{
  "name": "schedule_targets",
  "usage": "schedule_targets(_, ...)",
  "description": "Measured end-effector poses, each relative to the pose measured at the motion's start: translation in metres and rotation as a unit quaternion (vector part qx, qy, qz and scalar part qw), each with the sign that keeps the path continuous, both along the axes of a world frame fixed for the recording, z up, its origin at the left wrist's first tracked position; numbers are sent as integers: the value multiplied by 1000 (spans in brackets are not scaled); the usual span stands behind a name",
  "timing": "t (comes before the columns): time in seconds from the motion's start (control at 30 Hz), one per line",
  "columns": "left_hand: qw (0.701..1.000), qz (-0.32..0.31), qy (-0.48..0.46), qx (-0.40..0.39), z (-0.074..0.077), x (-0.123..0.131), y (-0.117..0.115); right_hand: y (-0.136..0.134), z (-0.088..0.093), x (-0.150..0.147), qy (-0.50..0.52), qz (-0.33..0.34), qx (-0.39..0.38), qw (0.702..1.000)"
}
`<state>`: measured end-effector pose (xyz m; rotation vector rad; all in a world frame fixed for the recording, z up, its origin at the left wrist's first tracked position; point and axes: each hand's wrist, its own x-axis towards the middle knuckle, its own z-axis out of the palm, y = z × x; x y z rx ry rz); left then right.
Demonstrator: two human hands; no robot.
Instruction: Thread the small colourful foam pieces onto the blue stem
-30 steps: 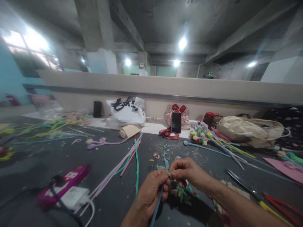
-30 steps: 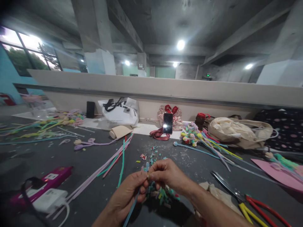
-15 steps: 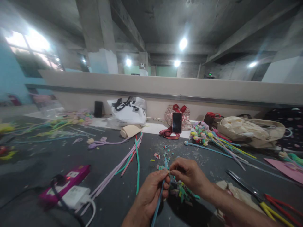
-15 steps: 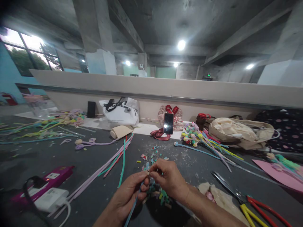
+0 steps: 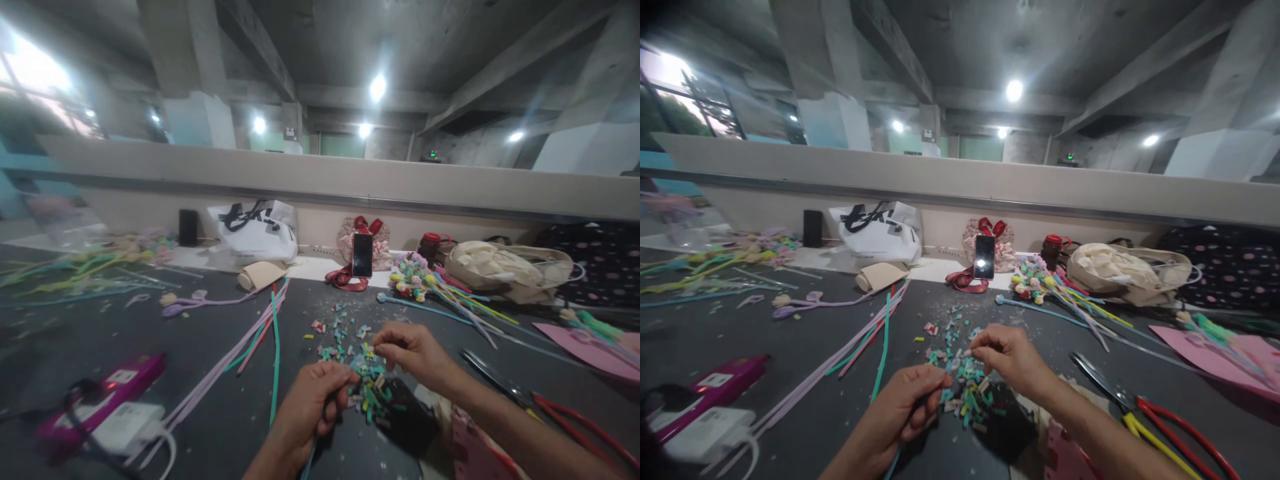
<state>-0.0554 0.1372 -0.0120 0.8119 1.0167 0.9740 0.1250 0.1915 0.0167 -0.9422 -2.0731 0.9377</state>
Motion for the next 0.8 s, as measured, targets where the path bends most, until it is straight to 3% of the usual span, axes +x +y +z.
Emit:
schedule_targets(0.23,996,-33,84,23,-1,2,0,-2,-1,7,-7,22,-4,1000)
schedule_targets(0.47,992,-9,123,18,8,9,-7,-9,-1,5,-28,31,4,999)
schedule_targets(0.8,992,-13,117,35,5,10,-7,-7,-4,4,-59,76,56,994)
